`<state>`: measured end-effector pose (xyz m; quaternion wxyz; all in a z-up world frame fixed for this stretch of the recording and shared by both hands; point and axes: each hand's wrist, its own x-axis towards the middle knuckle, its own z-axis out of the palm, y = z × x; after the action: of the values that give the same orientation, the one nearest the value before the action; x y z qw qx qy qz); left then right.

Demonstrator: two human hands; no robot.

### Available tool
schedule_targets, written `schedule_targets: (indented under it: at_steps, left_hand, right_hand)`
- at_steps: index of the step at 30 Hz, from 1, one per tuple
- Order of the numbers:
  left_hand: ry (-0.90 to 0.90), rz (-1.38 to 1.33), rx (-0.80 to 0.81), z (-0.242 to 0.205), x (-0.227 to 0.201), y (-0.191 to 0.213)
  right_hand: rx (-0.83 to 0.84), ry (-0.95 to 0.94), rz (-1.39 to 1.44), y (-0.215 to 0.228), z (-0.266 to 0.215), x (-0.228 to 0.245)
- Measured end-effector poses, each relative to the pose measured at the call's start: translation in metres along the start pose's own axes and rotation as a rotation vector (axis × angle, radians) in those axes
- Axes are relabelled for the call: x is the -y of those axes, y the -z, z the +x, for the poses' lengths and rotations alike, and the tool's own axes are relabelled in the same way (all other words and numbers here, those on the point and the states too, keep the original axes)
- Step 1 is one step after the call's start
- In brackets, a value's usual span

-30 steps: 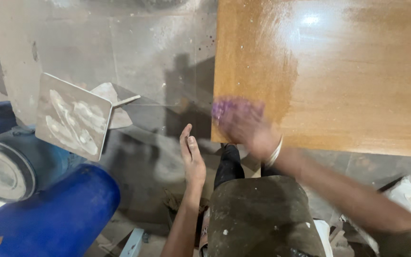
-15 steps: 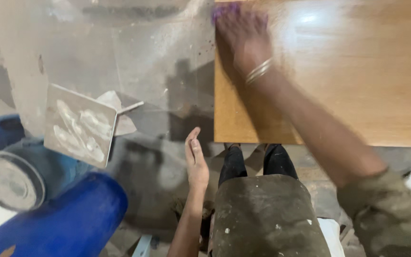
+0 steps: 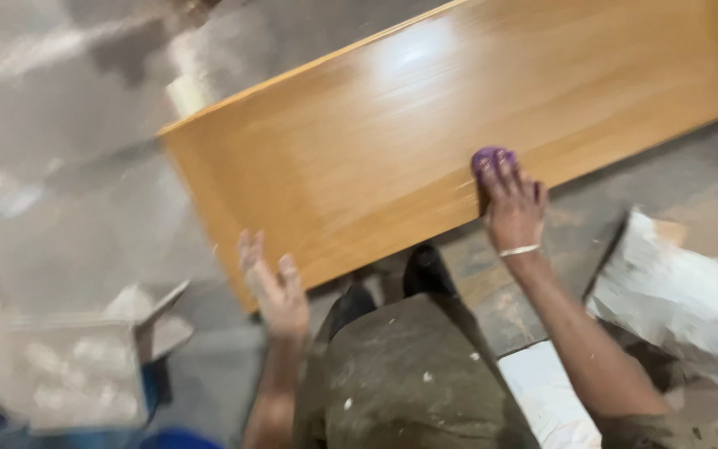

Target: The person applies a pinkish liquid finish to a long, light-colored wooden board using a purple cloth. They repeatedly dip the cloth into a metal can and wipe the liquid onto the board's surface, covering the length of the board.

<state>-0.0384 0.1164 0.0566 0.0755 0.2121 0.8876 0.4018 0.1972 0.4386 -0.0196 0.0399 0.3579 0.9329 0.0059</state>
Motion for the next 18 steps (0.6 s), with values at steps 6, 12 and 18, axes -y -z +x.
schedule_targets:
  at_steps: [6,12,18]
  left_hand:
    - [0.002,0.048,0.125,-0.004,-0.049,-0.067]
    - [-0.018,0.099,0.153,-0.015,-0.063,-0.100]
    - [0.113,0.103,0.069,-0.010,-0.051,-0.060]
  right_hand:
    - [-0.149,-0.253,0.011,-0.061,0.062,-0.269]
    - [-0.412,-0.315,0.293,-0.049,0.147,-0.403]
    - [-0.234,-0.059,0.178,-0.030,0.093,-0.141]
